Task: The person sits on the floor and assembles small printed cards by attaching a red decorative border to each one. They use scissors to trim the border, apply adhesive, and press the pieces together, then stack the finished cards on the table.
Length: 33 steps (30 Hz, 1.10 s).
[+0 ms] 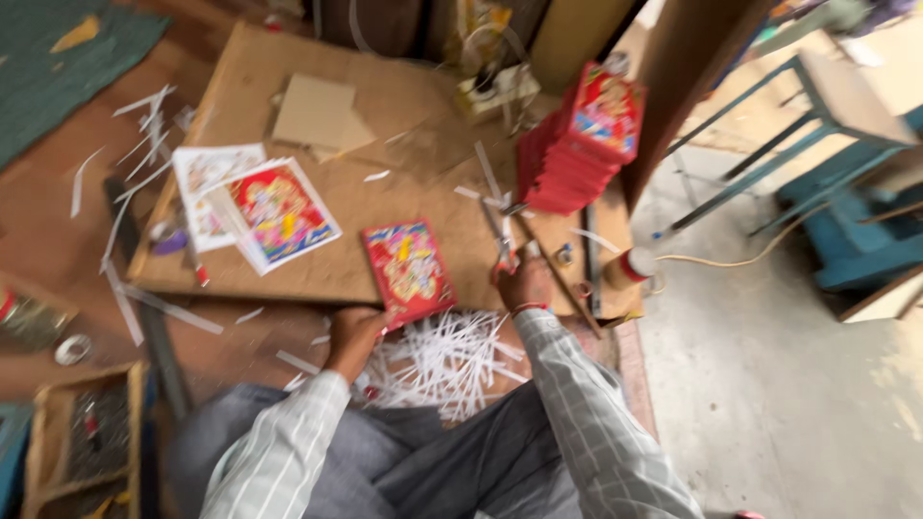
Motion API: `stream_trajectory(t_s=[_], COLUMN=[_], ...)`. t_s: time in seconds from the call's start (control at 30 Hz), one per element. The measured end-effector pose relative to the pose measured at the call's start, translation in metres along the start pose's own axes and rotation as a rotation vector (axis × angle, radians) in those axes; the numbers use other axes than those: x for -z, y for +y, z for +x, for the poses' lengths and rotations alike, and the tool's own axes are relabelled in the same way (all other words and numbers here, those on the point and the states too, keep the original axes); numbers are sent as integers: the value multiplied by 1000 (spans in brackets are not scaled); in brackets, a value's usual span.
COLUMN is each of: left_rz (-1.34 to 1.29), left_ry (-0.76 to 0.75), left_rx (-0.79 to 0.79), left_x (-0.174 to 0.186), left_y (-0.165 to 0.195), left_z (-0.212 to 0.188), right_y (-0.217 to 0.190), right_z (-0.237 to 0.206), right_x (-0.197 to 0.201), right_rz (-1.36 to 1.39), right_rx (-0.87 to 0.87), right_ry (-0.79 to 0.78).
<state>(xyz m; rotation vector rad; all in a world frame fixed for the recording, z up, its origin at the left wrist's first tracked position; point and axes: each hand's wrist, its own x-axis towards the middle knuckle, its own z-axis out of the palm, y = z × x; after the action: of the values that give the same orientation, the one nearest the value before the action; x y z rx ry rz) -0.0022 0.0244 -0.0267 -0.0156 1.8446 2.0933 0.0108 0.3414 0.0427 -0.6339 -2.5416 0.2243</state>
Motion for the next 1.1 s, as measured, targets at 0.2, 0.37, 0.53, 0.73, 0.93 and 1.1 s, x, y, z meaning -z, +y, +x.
stream_trajectory(t_s=[0.2, 0.37, 0.53, 0.73, 0.93, 1.1], left_rz=[117, 142, 52, 41, 224, -35], left_ry=[116, 95, 46, -5, 44, -33], left_rx=[93, 104, 122, 96, -204, -77], left_x=[-12, -13, -6, 2, 15, 26], left_y=[22, 24, 14, 4, -21, -25], left_z=[-5, -4, 3, 8, 13, 14], right_y=[6, 5, -3, -45, -107, -131], right_z=[17, 29, 20, -26, -171, -242], right_x=[10, 11, 16, 77, 126, 132], right_rz=[-30, 115, 422, 1143, 1300, 1179], right_rx=[-155, -214, -469, -684, -657, -713], right_ry=[-280, -359, -565, -703, -827, -1075])
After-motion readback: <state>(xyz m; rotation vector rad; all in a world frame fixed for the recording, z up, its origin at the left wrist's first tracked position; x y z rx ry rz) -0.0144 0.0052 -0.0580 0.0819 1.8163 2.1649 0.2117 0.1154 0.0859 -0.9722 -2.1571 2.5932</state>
